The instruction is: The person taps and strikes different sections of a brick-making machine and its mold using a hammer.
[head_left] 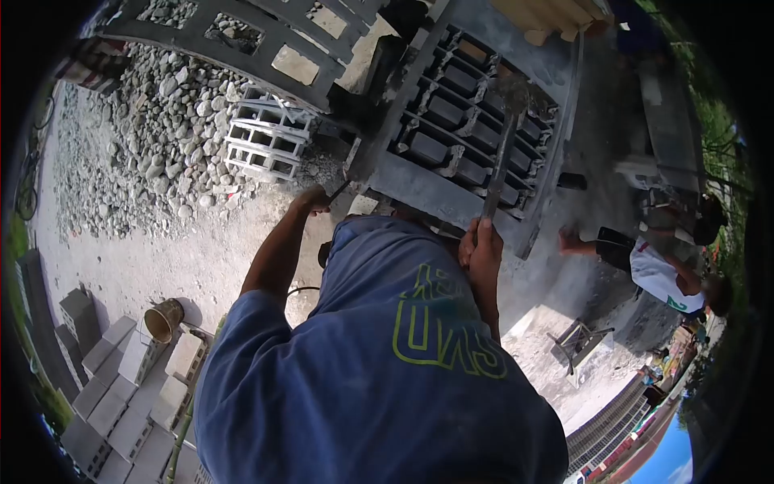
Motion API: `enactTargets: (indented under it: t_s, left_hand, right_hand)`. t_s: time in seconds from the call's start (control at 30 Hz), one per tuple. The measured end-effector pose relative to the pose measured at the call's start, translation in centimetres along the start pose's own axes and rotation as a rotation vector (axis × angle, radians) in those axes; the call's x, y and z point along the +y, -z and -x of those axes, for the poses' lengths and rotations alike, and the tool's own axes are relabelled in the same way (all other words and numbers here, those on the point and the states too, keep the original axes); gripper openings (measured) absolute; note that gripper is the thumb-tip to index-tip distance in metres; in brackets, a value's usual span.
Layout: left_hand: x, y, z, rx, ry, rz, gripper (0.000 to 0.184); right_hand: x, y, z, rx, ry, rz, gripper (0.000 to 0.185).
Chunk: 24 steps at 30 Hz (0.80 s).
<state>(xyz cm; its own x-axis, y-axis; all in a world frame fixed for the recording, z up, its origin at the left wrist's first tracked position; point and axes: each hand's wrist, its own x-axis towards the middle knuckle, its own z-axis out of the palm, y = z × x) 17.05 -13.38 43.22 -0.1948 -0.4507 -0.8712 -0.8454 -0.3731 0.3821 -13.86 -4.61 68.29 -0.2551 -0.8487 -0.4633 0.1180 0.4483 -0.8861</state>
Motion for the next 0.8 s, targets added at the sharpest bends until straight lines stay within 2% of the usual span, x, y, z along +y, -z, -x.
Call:
enactTargets:
  t_s: [0.1,0.17,0.2,0.27,0.33,0.4,0.5,0.57,0.63,0.67,0.73,0.77,0.8]
  left_hand:
    - [1.8,0.2,-3.9,0.079,-0.044,0.072,0.018]
    - [-1.5,-0.8,-8.9,0.022,-0.248,0.604,0.022]
    - [0.8,-0.1,-5.0,-0.049,0.098,1.087,0.023]
    - [3.2,0.6,-1.4,0.075,0.019,0.411,0.035]
    - [7.5,2.9,6.0,0.040,-0.138,0.113,0.048]
    - [11.2,4.6,12.6,0.041,-0.401,-0.046,0.056]
    - [17.8,6.8,17.9,0.171,-0.559,0.147,0.051]
    - [23.2,6.9,17.0,0.142,-0.662,0.538,0.049]
    - [29.2,5.6,14.2,0.190,-0.849,0.738,0.055]
    - [31.9,5.3,13.4,0.097,-0.906,0.765,0.054]
    - [35.2,5.1,14.0,-0.006,-0.950,0.777,0.053]
    - [36.4,5.2,15.0,0.035,-0.982,0.857,0.050]
    - [37.4,5.4,16.0,0.078,-1.006,0.940,0.048]
  right_hand:
    - [-0.4,-0.3,-0.9,-0.007,0.032,-0.072,0.039]
    - [-0.7,-0.5,-1.7,-0.001,0.057,-0.088,0.039]
    - [-0.8,-0.4,-1.8,-0.011,0.067,-0.076,0.039]
    - [-1.4,-0.2,-2.1,0.018,0.081,-0.036,0.039]
    - [-2.0,0.2,-3.0,0.044,0.105,-0.001,0.038]
    - [-1.6,0.6,-3.3,0.050,0.128,0.087,0.037]
    - [-2.2,0.4,-4.6,0.052,0.142,0.083,0.035]
    - [-2.3,-0.1,-5.7,0.077,0.127,0.059,0.035]
    - [-1.6,-0.7,-7.4,0.113,0.164,0.110,0.033]
    - [-1.6,-0.8,-8.1,0.128,0.161,0.097,0.033]
    - [-1.6,-1.1,-9.3,0.072,0.366,0.135,0.035]
    - [-2.4,-1.5,-9.7,0.080,0.358,0.123,0.035]
    - [-3.8,-2.0,-9.6,0.105,0.558,0.171,0.032]
